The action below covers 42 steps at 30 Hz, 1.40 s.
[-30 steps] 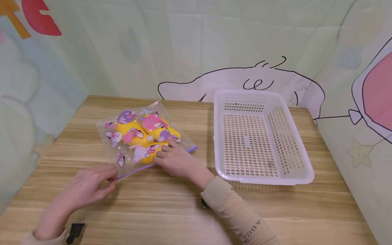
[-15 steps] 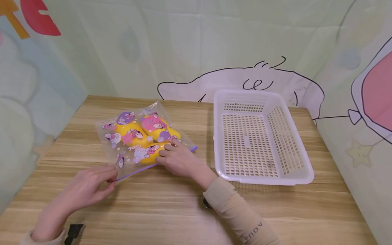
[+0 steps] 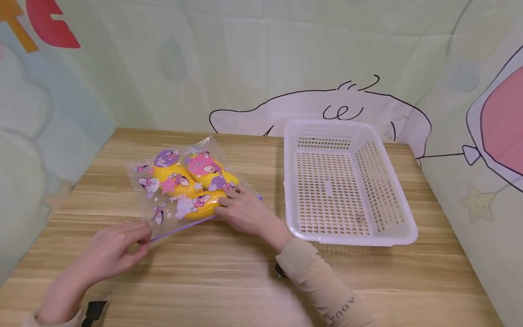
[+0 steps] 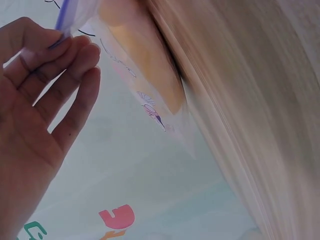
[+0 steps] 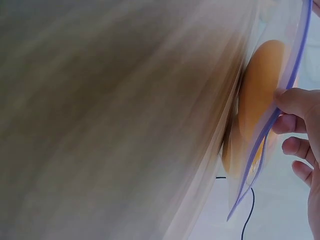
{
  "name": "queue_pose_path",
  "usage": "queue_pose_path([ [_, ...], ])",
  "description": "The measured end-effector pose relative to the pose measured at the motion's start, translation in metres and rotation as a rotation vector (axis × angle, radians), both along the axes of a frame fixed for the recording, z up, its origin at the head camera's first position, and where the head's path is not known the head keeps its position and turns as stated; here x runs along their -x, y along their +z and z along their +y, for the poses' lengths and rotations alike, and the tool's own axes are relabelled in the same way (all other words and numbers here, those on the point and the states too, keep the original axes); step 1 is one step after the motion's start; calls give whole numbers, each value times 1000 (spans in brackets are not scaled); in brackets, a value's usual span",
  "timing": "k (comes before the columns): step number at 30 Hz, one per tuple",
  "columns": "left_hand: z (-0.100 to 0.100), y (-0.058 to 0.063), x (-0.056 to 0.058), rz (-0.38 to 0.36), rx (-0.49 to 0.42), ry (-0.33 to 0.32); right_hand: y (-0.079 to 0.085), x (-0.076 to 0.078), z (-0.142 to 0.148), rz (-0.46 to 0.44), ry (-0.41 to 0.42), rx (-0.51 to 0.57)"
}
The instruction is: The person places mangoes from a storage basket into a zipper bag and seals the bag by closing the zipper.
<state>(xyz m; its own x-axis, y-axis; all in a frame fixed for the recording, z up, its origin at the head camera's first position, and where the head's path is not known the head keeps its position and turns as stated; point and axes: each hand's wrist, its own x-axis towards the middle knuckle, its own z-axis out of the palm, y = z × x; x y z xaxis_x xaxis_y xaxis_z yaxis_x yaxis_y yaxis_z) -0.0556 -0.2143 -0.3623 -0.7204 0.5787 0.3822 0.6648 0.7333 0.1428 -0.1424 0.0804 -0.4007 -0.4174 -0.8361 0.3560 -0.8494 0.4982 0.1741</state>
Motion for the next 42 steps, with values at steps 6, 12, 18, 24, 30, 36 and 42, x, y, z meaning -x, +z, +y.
queue_pose_path([
  [6,-5,-5,2,5,-6,-7,-2,2,4,-15,-24,-25],
  [12,-9,-9,4,14,-10,-15,-4,3,9,-22,-59,-41],
  [18,-13,-13,5,9,-6,-10,-7,4,14,-6,-102,-59],
  [24,-16,-15,7,2,5,0,-12,4,17,20,-135,-37],
  [30,-20,-16,6,0,-3,0,-14,4,18,56,-162,-28],
  [36,-24,-16,4,-2,-3,18,-13,3,18,80,-180,-34],
  [42,-26,-14,4,-6,9,29,-13,3,19,80,-204,-33],
])
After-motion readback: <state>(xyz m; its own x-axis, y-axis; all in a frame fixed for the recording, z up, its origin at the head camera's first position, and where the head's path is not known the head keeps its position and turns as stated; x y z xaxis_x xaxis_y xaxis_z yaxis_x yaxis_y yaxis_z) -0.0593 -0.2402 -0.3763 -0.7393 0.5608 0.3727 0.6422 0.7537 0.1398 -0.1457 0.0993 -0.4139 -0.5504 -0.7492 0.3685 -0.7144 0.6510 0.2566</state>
